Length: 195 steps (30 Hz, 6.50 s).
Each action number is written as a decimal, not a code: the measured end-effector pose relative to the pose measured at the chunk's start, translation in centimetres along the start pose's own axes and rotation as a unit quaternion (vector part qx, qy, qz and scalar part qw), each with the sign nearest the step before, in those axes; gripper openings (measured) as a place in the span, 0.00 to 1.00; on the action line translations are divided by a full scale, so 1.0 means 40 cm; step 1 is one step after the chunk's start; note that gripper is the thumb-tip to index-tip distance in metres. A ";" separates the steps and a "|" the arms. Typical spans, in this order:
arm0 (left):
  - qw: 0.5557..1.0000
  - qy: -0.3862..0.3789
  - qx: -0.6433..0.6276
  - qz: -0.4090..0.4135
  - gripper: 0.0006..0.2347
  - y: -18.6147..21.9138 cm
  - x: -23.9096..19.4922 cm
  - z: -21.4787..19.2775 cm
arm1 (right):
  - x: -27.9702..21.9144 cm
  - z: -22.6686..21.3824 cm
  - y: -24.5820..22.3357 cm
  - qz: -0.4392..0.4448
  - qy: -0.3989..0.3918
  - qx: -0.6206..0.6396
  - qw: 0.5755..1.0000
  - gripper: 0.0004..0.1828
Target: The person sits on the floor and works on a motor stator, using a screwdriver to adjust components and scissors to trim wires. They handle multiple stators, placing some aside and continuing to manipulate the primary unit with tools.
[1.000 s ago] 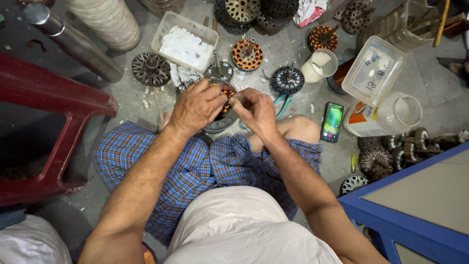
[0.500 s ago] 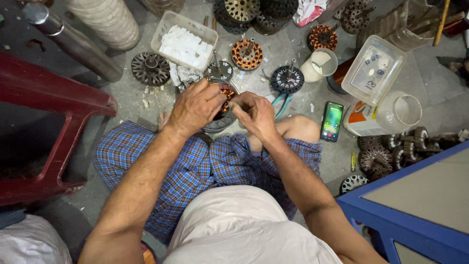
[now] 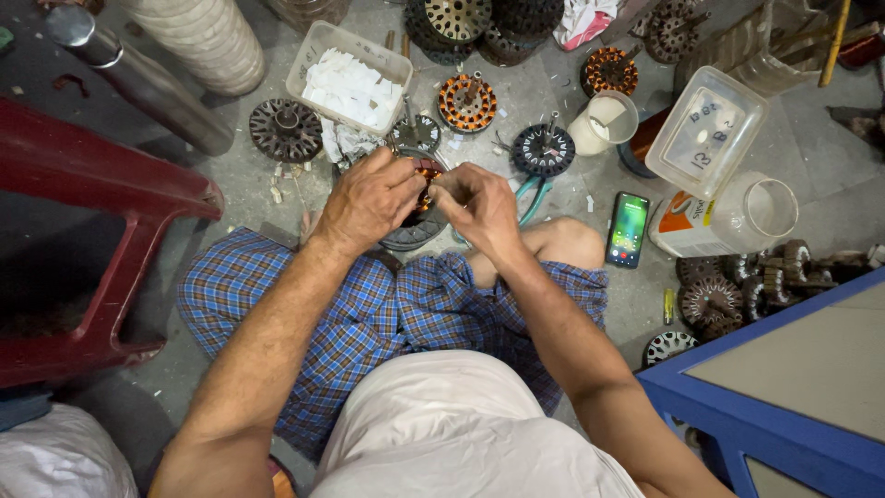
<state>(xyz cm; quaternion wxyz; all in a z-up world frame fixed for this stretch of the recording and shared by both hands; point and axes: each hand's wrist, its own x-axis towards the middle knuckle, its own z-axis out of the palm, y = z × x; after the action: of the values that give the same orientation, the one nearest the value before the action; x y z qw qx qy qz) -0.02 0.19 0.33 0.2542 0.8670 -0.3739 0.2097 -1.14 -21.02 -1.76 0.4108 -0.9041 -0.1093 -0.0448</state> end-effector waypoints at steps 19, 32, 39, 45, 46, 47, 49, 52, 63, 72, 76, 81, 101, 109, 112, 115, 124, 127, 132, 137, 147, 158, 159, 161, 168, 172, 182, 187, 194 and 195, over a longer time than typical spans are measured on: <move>0.997 0.065 0.037 -0.030 0.09 0.020 -0.058 0.028 | 0.138 -0.070 -0.033 -0.174 0.006 -0.110 0.979 0.08; 0.994 0.068 0.074 -0.030 0.12 0.026 -0.061 0.028 | 0.269 0.012 0.049 -0.107 -0.148 -0.116 0.976 0.07; 0.996 0.083 0.044 -0.006 0.12 -0.005 -0.118 0.044 | 0.304 0.059 0.109 -0.054 -0.149 -0.088 0.983 0.08; 0.967 0.166 -0.012 -0.191 0.05 -0.069 -0.153 0.133 | 0.282 0.066 0.181 0.017 -0.076 -0.136 0.988 0.08; 0.951 0.182 -0.036 -0.247 0.06 -0.082 -0.158 0.145 | 0.267 0.063 0.199 -0.001 -0.030 -0.150 0.988 0.09; 0.931 0.198 -0.059 -0.302 0.08 -0.096 -0.162 0.157 | 0.257 0.058 0.218 -0.019 0.016 -0.164 0.986 0.11; 0.919 0.189 -0.068 -0.340 0.11 -0.137 -0.170 0.167 | 0.195 0.050 0.260 0.085 0.001 -0.037 0.996 0.11; 0.846 0.050 -0.194 -0.494 0.14 -0.174 -0.182 0.198 | 0.080 0.057 0.322 0.133 -0.028 0.025 0.990 0.11; 0.663 0.163 -0.350 -0.641 0.11 -0.016 -0.244 0.294 | -0.058 0.211 0.431 0.088 -0.149 -0.213 0.962 0.20; 0.397 0.278 -0.681 -0.549 0.04 0.169 -0.257 0.325 | -0.069 0.321 0.601 0.031 -0.038 -0.204 0.978 0.27; 0.386 0.288 -0.717 -0.504 0.06 0.179 -0.289 0.352 | -0.073 0.327 0.612 0.092 -0.069 -0.231 0.966 0.30; 0.378 0.285 -0.755 -0.454 0.07 0.203 -0.284 0.385 | -0.074 0.315 0.614 0.117 -0.064 -0.265 0.955 0.26; 0.959 -0.037 -0.220 -0.173 0.57 -0.011 -0.064 0.091 | -0.115 -0.015 0.229 0.095 0.150 0.285 0.942 0.14; 0.923 0.057 -0.320 -0.206 0.48 0.036 -0.111 0.128 | -0.161 -0.046 0.010 0.039 0.109 0.386 0.915 0.15; 0.928 0.077 -0.296 -0.212 0.47 0.051 -0.122 0.141 | -0.169 -0.023 -0.020 -0.002 0.097 0.385 0.918 0.19; 0.930 0.077 -0.310 -0.182 0.44 0.033 -0.125 0.142 | -0.169 0.004 -0.025 -0.026 0.112 0.337 0.935 0.23; 0.905 0.037 -0.389 -0.169 0.32 0.010 -0.143 0.133 | -0.184 0.028 -0.033 -0.101 0.144 0.209 0.962 0.23; 0.912 0.036 -0.369 -0.177 0.32 0.018 -0.138 0.127 | -0.179 0.021 -0.047 -0.128 0.150 0.155 0.968 0.21; 0.906 0.007 -0.366 -0.213 0.30 0.032 -0.126 0.109 | -0.171 0.014 -0.062 -0.141 0.154 -0.001 0.978 0.17; 0.902 0.038 -0.380 -0.201 0.24 0.034 -0.116 0.104 | -0.166 0.025 -0.054 -0.097 0.154 0.078 0.980 0.19; 0.881 0.040 -0.423 -0.206 0.24 0.024 -0.120 0.114 | -0.159 0.040 0.003 0.020 0.147 0.256 0.955 0.26; 0.876 0.047 -0.435 -0.204 0.25 0.020 -0.129 0.136 | -0.170 0.054 0.031 -0.078 0.143 0.357 0.920 0.20; 0.876 0.047 -0.433 -0.207 0.25 0.019 -0.128 0.138 | -0.168 0.049 0.029 -0.104 0.140 0.327 0.929 0.18; 0.875 0.047 -0.435 -0.206 0.25 0.019 -0.126 0.138 | -0.169 0.042 0.021 -0.119 0.149 0.254 0.948 0.17; 0.884 0.042 -0.417 -0.205 0.24 0.017 -0.127 0.127 | -0.169 0.030 -0.019 -0.123 0.121 0.233 0.957 0.13; 0.877 0.038 -0.426 -0.217 0.24 0.017 -0.129 0.127 | -0.157 0.018 -0.023 -0.107 0.109 0.156 0.976 0.14; 0.935 0.156 -0.284 -0.145 0.30 0.040 -0.153 0.148 | -0.157 -0.010 -0.035 -0.139 0.075 0.189 0.969 0.16; 0.933 0.158 -0.292 -0.136 0.27 0.031 -0.148 0.161 | -0.127 -0.010 -0.052 -0.144 0.089 0.142 0.975 0.18; 0.959 0.164 -0.214 -0.093 0.21 0.036 -0.141 0.137 | -0.099 -0.024 -0.082 -0.203 0.089 0.043 0.974 0.20; 0.962 0.163 -0.202 -0.088 0.20 0.039 -0.139 0.130 | -0.099 -0.028 -0.086 -0.204 0.089 0.019 0.975 0.20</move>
<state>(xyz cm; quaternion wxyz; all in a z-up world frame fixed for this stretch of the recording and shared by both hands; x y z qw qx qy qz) -3.79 -0.81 -6.36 0.4988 0.7814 -0.2838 0.2452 -5.78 -20.30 0.81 0.4179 -0.8474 -0.2547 -0.2061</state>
